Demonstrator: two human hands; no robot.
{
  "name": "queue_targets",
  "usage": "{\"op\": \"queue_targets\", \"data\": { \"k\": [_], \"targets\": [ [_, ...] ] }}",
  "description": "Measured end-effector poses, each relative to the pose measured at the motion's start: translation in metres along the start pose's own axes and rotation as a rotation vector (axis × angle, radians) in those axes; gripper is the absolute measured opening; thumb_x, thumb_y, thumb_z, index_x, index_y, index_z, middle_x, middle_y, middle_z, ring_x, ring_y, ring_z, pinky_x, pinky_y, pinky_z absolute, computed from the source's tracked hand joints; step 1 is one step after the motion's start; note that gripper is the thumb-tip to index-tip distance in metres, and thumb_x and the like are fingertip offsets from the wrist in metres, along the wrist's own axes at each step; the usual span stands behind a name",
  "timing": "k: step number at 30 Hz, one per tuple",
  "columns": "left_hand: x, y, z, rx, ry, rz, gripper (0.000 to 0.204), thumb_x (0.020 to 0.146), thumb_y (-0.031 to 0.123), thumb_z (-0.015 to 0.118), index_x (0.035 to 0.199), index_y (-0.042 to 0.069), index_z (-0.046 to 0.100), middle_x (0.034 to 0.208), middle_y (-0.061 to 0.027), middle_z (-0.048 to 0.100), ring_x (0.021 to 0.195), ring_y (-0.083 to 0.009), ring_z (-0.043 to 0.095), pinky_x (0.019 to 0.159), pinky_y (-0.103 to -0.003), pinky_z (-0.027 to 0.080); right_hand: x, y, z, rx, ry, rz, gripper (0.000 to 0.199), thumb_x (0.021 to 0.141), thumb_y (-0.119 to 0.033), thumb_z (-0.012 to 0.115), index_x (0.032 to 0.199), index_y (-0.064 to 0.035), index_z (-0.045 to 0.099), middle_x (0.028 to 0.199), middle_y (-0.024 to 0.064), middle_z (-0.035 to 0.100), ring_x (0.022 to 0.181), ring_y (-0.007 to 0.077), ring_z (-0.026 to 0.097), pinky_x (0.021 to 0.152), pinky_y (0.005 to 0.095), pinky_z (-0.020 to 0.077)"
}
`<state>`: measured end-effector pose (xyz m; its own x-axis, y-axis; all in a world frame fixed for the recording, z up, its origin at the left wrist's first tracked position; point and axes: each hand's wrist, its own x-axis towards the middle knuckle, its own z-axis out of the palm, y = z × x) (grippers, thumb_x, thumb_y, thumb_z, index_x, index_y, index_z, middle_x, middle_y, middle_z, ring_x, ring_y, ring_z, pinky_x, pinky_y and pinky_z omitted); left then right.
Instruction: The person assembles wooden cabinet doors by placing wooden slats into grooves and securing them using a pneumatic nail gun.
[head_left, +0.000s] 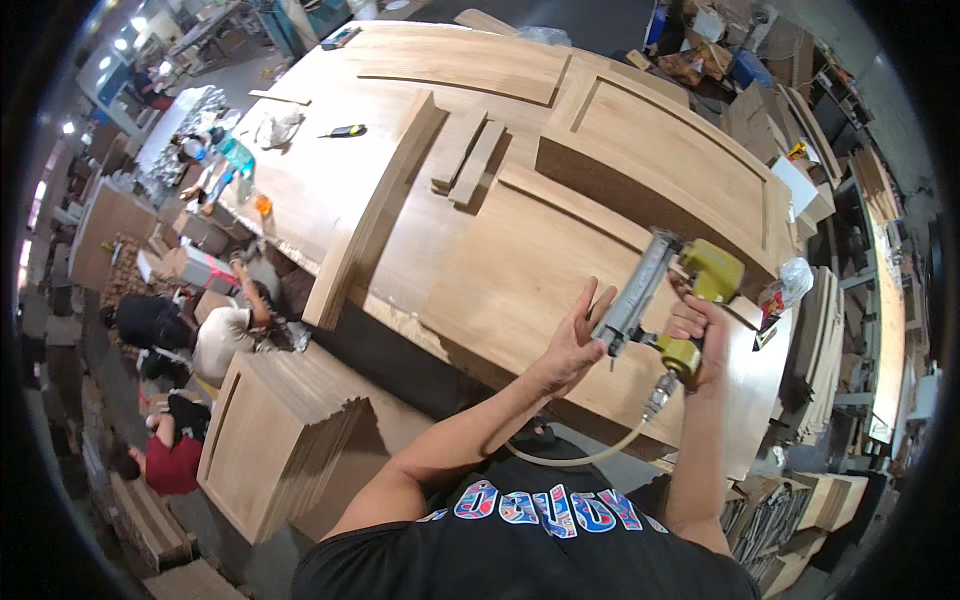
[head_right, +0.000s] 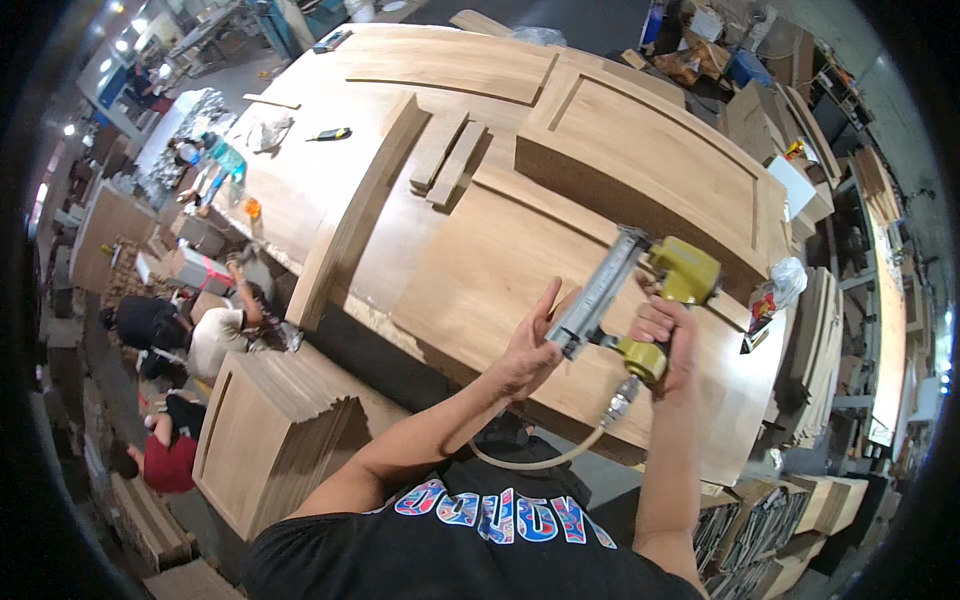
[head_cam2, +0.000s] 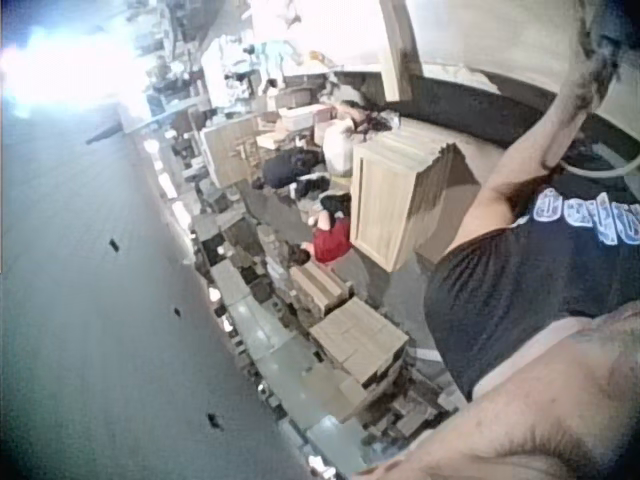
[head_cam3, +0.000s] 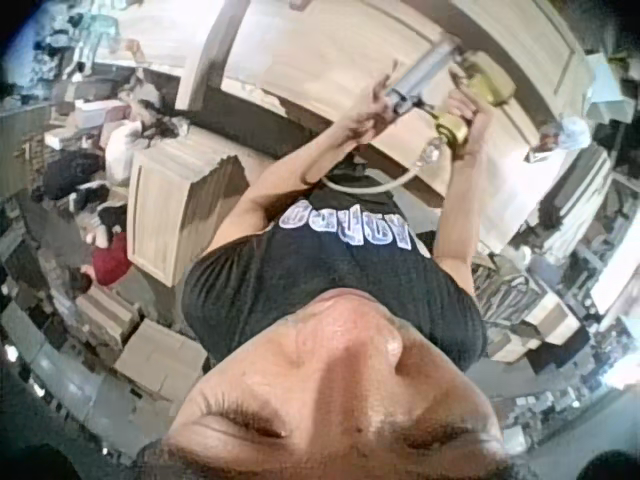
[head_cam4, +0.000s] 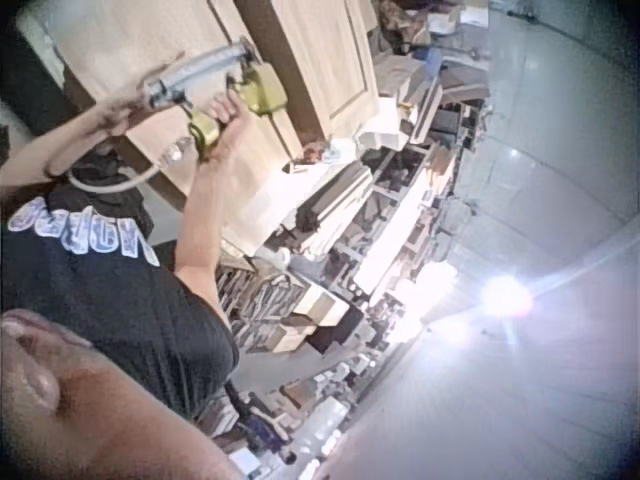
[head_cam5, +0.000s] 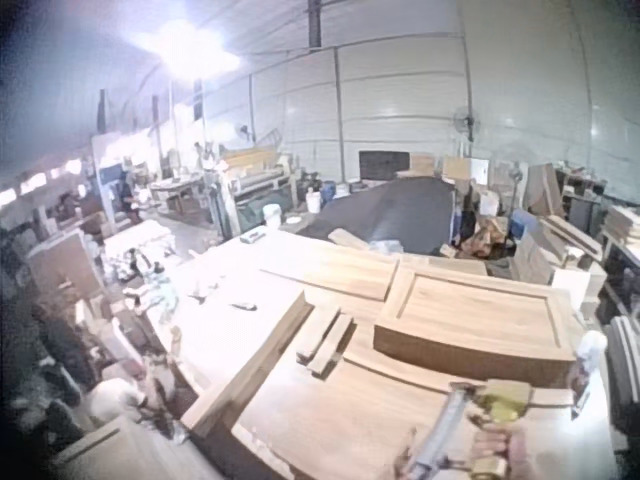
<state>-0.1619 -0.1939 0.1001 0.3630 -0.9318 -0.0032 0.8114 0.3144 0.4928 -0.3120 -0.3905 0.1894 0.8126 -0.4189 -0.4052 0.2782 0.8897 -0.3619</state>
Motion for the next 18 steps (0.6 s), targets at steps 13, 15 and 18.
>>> {"op": "queue_targets", "data": {
  "k": [13, 15, 18],
  "targets": [
    [0.277, 0.281, -0.204, 2.048, -0.456, -0.139, 0.091, 0.075, 0.046, 0.101, 0.148, 0.002, 0.069, 0.153, -0.0189, 0.066, 0.142, -0.0371, 0.063, 0.121, -0.044, 0.053, -0.019, 0.032, 0.17, -1.034, 0.694, -0.266, 0.022, 0.097, -0.004, 0.082, 0.108, -0.0014, 0.063, 0.074, 0.0028, 0.06, 0.054, 0.0133, 0.055, 0.055, 0.0349, 0.0508],
    [0.289, 0.285, -0.198, 2.061, -0.541, -0.257, 0.079, 0.076, 0.047, 0.101, 0.137, 0.003, 0.078, 0.143, -0.0175, 0.074, 0.131, -0.0367, 0.07, 0.114, -0.044, 0.057, -0.021, 0.05, 0.157, -1.0, 0.69, -0.151, 0.022, 0.096, -0.004, 0.083, 0.108, -0.001, 0.064, 0.075, 0.0034, 0.06, 0.055, 0.014, 0.056, 0.055, 0.0349, 0.0506],
    [0.296, 0.287, -0.208, 1.978, -0.546, -0.213, 0.07, 0.076, 0.049, 0.1, 0.128, 0.005, 0.083, 0.134, -0.0159, 0.078, 0.123, -0.0363, 0.074, 0.106, -0.045, 0.061, -0.021, 0.08, 0.146, -0.875, 0.682, -0.009, 0.022, 0.099, -0.002, 0.08, 0.116, -0.0012, 0.066, 0.072, 0.0018, 0.061, 0.059, 0.0128, 0.059, 0.056, 0.0317, 0.0482]
  ]
}}
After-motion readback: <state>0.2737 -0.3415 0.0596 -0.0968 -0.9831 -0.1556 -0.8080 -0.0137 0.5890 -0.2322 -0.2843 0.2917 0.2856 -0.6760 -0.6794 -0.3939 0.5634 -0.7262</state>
